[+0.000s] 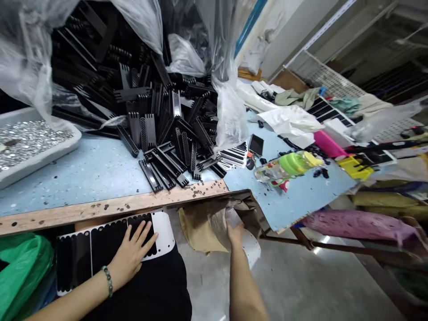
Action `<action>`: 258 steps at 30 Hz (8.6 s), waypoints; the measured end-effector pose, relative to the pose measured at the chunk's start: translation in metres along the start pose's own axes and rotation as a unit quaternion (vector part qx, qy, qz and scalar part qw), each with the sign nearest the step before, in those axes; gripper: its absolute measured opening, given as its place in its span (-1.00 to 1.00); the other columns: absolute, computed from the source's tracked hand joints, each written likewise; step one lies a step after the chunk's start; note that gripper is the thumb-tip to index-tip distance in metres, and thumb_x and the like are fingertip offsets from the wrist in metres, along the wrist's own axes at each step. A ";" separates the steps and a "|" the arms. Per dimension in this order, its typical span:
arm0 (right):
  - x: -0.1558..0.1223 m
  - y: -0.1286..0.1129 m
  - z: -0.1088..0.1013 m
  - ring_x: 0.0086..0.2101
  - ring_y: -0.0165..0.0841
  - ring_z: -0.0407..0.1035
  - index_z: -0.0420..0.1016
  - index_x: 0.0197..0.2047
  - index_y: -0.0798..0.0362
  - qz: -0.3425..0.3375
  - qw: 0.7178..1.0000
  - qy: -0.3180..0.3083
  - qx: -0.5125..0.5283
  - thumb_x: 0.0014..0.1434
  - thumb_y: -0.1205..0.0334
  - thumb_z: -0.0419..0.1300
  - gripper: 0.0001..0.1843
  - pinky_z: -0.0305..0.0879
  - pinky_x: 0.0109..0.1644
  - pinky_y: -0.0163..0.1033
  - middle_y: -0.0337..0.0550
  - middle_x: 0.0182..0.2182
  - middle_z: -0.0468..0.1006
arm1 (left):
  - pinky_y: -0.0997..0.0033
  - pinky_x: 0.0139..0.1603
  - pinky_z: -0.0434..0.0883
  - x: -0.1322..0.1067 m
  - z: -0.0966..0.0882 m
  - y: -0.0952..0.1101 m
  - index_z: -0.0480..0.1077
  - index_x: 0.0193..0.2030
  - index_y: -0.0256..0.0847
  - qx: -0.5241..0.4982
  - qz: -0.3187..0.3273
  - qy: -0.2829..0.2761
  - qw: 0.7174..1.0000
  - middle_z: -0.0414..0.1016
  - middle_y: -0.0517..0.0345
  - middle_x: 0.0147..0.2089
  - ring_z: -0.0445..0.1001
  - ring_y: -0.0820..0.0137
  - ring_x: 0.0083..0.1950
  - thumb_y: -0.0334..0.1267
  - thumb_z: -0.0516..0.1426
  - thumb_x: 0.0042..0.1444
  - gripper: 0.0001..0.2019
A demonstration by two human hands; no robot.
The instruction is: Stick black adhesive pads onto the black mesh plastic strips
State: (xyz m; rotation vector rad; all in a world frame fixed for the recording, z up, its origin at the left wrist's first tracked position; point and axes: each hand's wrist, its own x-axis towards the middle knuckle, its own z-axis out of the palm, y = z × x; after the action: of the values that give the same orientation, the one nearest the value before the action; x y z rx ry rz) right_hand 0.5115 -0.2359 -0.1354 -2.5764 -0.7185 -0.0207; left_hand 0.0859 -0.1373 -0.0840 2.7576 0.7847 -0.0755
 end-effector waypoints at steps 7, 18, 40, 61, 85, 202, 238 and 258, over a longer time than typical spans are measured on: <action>0.004 -0.041 -0.017 -0.04 0.00 0.38 0.44 -0.02 0.26 -0.081 0.993 -0.003 0.086 0.27 0.03 0.00 -0.53 0.26 0.10 0.18 0.27 -0.08 0.49 | 0.13 0.26 0.34 -0.007 -0.015 0.009 0.17 0.33 -0.37 -0.069 0.081 0.104 0.989 0.24 -0.21 0.31 0.24 0.13 0.33 -0.53 -0.06 0.09 -0.40; -0.029 -0.322 0.030 0.14 -0.16 0.26 0.18 0.30 0.06 -0.456 0.862 -0.143 0.168 0.28 0.26 -0.02 -0.48 0.04 0.30 0.18 0.09 0.10 0.41 | 0.07 0.27 0.33 0.006 -0.044 0.013 0.22 0.30 -0.11 -0.248 0.089 0.015 0.965 0.25 -0.05 0.33 0.27 0.13 0.32 -0.15 0.08 0.25 -0.52; -0.075 -0.336 0.025 -0.08 -0.02 0.29 0.44 0.11 0.20 -0.495 0.853 -0.155 0.053 0.25 0.11 0.08 -0.55 0.31 -0.01 0.13 0.22 -0.06 0.42 | -0.19 0.34 0.07 0.002 -0.098 -0.151 0.39 -0.03 -0.13 -0.227 -0.148 0.233 0.934 0.51 0.07 0.00 0.22 0.10 0.31 -0.22 0.15 0.22 -0.81; -0.071 -0.363 0.034 0.09 -0.22 0.32 0.52 -0.02 -0.04 -0.540 0.729 -0.368 0.204 0.32 0.19 0.03 -0.72 0.25 0.20 0.03 -0.05 0.08 0.46 | 0.19 0.01 0.42 0.053 -0.131 -0.175 0.37 0.14 -0.19 -0.356 -0.242 0.159 0.888 0.41 -0.03 0.01 0.49 0.26 -0.10 -0.10 0.09 0.22 -0.61; -0.060 -0.412 0.048 -0.13 -0.31 0.42 0.46 -0.02 0.01 -0.593 0.679 -0.393 0.178 0.24 0.42 0.04 -0.70 0.35 0.00 -0.17 -0.11 -0.16 0.53 | 0.19 -0.02 0.44 -0.009 -0.140 -0.221 0.48 -0.06 -0.19 -0.417 -0.283 0.245 0.828 0.48 0.00 0.00 0.45 0.21 -0.02 -0.04 0.17 0.11 -0.66; -0.048 -0.465 0.059 -0.16 -0.09 0.47 0.27 0.16 0.10 -0.431 0.849 -0.292 0.090 0.08 -0.05 0.23 -0.35 0.36 -0.08 -0.02 0.08 -0.09 0.54 | 0.28 0.04 0.37 0.084 -0.146 -0.204 0.47 -0.11 -0.20 -0.373 -0.043 0.066 0.925 0.52 0.08 -0.11 0.47 0.32 -0.08 -0.24 0.01 0.29 -0.77; -0.029 -0.357 0.014 0.20 -0.10 0.17 0.06 0.35 -0.08 -0.492 0.826 -0.199 0.189 0.28 0.09 0.06 -0.40 0.20 0.24 0.12 0.07 0.17 0.28 | -0.29 0.37 -0.15 0.045 -0.128 -0.184 -0.58 0.43 -0.10 -0.200 -0.023 0.078 0.976 -0.70 -0.24 0.46 -0.46 -0.23 0.45 0.32 0.28 -0.24 0.35; -0.110 -0.386 0.057 0.37 -0.14 -0.22 -0.24 0.44 -0.03 -0.488 0.788 -0.314 0.205 0.38 0.10 -0.10 -0.36 -0.04 0.36 0.19 0.01 0.40 -0.11 | -0.19 0.33 0.14 0.021 -0.123 -0.174 -0.27 0.43 -0.21 -0.161 -0.136 0.177 0.961 -0.13 -0.27 0.39 -0.11 -0.12 0.40 -0.11 0.26 -0.06 0.03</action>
State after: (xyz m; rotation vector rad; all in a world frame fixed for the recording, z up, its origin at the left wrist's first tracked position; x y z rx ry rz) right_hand 0.2198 0.0277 -0.0347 -1.5110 -1.9693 0.6109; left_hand 0.0100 0.0494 -0.0112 2.3667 1.1482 0.4629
